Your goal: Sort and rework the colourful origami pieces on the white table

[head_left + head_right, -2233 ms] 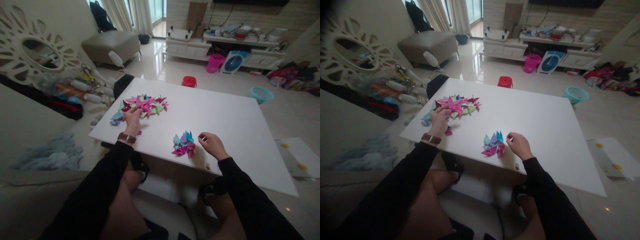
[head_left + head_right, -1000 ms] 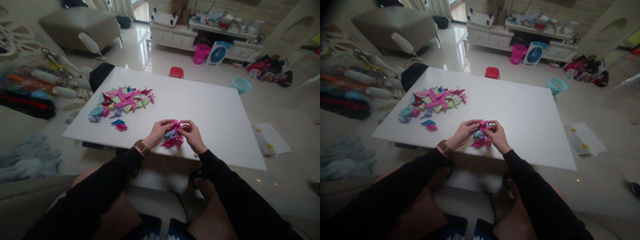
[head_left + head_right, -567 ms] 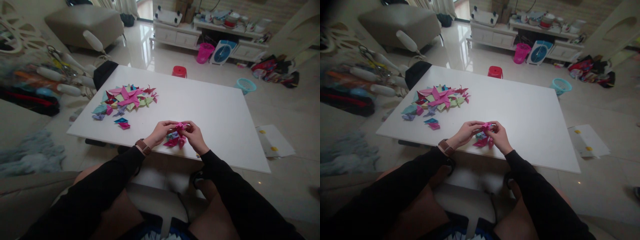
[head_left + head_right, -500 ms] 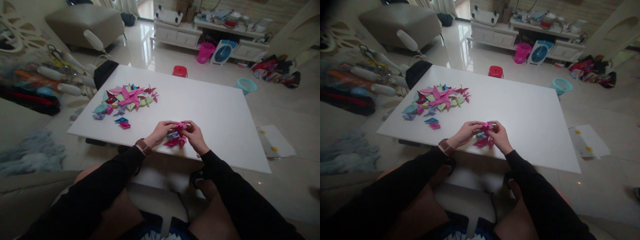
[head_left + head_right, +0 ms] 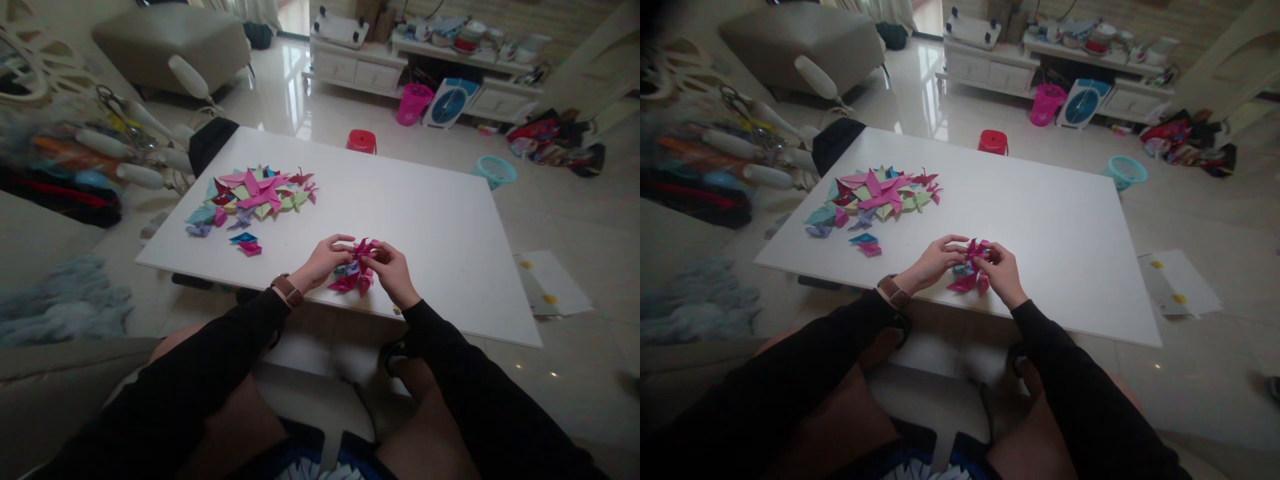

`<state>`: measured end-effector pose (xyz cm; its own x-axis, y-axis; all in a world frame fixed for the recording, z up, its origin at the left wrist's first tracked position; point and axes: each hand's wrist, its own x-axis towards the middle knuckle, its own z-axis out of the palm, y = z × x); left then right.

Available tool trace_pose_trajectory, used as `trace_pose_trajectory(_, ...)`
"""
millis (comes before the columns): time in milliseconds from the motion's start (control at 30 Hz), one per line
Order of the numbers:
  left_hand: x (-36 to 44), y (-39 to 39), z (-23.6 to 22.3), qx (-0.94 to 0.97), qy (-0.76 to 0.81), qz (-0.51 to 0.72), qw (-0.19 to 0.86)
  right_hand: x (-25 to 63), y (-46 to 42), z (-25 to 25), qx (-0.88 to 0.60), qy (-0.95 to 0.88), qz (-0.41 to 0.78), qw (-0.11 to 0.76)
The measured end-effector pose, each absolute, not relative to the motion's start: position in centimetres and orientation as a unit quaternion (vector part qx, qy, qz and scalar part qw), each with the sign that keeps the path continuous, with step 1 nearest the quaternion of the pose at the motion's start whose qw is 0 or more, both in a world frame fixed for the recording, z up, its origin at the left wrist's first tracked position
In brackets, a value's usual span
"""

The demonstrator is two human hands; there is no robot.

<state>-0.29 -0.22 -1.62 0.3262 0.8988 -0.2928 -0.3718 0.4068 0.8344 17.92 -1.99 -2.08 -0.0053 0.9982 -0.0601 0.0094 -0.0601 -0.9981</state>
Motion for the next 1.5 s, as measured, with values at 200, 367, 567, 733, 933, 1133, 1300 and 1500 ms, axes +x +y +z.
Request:
trace_pose_trajectory(200,-0.4,-0.1,-1.7,0.413,0.416,0.443,0.678,17.8,-2.1,-1.5,-0.514,-0.468,0.539,0.476)
trace_pose_trajectory(367,-0.6,0.0,-1.4,0.432,0.425,0.449,0.657,17.9,-2.0,-0.5,-0.524,-0.477,0.524,0.473)
trace_pose_trajectory(567,-0.8,0.1,-1.5,0.475,0.435,0.438,0.628,18.2,-1.9,-0.2,-0.535,-0.486,0.495,0.483)
trace_pose_trajectory(733,-1.0,0.2,-1.3,0.503,0.435,0.426,0.614,18.4,-1.7,-0.6,-0.539,-0.52,0.46,0.477)
trace_pose_trajectory(933,-2.6,1.9,-1.1,0.51,0.451,0.468,0.564,20.9,-0.3,-0.2,-0.57,-0.552,0.35,0.498)
trace_pose_trajectory(1133,-3.7,3.0,-1.3,0.488,0.491,0.486,0.534,25.0,0.9,0.2,-0.625,-0.6,0.292,0.405)
trace_pose_trajectory(1300,-3.5,2.7,-1.2,0.486,0.492,0.481,0.539,26.8,1.2,-0.7,-0.65,-0.668,0.259,0.253)
trace_pose_trajectory(1500,-3.3,2.5,-1.0,0.489,0.496,0.471,0.541,27.3,1.5,-2.6,-0.648,-0.723,0.223,0.09)
